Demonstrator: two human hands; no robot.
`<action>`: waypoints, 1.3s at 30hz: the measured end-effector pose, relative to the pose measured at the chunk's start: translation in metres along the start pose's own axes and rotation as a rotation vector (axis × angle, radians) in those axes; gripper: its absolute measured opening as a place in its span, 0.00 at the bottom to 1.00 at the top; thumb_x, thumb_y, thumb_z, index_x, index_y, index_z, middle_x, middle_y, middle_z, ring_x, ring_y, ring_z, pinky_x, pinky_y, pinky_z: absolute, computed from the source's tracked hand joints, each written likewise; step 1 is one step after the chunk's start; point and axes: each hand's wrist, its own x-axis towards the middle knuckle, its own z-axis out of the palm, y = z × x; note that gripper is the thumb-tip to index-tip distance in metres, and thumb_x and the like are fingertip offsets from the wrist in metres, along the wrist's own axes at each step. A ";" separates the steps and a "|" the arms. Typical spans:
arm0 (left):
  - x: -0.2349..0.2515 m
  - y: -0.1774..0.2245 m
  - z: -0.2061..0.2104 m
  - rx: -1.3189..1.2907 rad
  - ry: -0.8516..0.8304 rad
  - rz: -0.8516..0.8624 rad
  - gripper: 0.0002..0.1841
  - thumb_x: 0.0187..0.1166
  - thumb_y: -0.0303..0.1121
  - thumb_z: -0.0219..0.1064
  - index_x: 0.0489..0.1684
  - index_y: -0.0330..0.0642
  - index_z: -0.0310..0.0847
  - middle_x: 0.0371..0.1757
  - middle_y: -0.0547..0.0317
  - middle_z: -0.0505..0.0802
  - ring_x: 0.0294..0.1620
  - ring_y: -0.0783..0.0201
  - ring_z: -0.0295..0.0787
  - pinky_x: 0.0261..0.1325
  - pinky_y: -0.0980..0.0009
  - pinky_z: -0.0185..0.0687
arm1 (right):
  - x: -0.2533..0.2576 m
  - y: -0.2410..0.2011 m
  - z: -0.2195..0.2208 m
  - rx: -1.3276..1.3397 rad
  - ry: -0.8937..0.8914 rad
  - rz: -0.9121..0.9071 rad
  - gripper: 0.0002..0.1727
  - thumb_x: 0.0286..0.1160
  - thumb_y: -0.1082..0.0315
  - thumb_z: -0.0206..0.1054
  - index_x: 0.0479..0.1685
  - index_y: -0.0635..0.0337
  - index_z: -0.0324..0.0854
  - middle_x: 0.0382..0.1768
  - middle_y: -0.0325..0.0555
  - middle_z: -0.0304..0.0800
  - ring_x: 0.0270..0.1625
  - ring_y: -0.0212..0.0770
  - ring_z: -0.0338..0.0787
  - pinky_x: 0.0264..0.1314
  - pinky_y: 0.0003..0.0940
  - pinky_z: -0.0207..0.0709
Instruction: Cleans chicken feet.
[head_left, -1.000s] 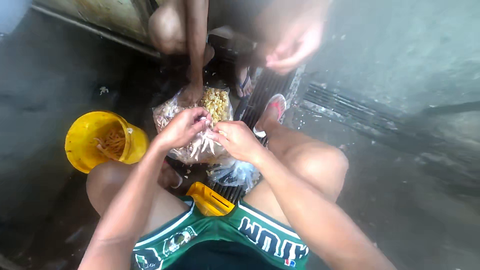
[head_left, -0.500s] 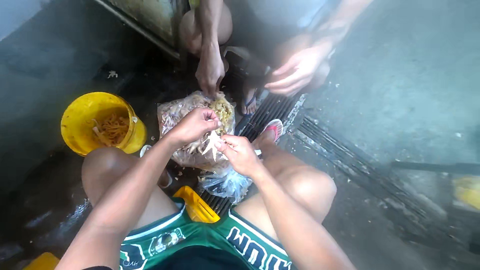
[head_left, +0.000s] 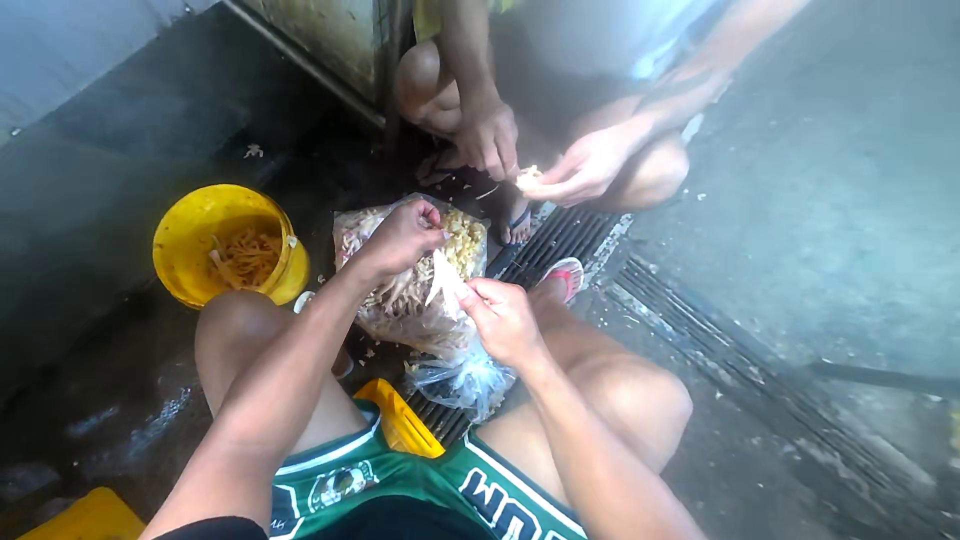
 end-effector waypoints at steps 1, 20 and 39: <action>0.001 -0.001 0.000 -0.003 0.010 0.000 0.14 0.78 0.29 0.71 0.58 0.39 0.76 0.31 0.53 0.86 0.23 0.65 0.79 0.28 0.70 0.77 | 0.000 0.000 0.000 -0.005 0.001 -0.003 0.18 0.87 0.58 0.61 0.27 0.54 0.87 0.19 0.30 0.79 0.24 0.23 0.77 0.30 0.23 0.72; 0.015 -0.008 -0.073 0.097 0.614 0.012 0.14 0.76 0.35 0.70 0.54 0.37 0.80 0.44 0.48 0.88 0.43 0.56 0.86 0.48 0.52 0.83 | -0.022 -0.004 -0.016 0.053 0.015 -0.252 0.22 0.86 0.63 0.60 0.19 0.60 0.78 0.21 0.38 0.78 0.27 0.26 0.76 0.30 0.22 0.70; -0.016 0.015 0.000 -0.310 0.121 0.129 0.01 0.86 0.29 0.60 0.44 0.46 0.75 0.27 0.65 0.82 0.22 0.73 0.77 0.25 0.79 0.75 | 0.001 0.010 0.005 0.493 -0.061 0.157 0.24 0.77 0.48 0.72 0.57 0.60 0.85 0.39 0.44 0.91 0.27 0.33 0.86 0.28 0.27 0.84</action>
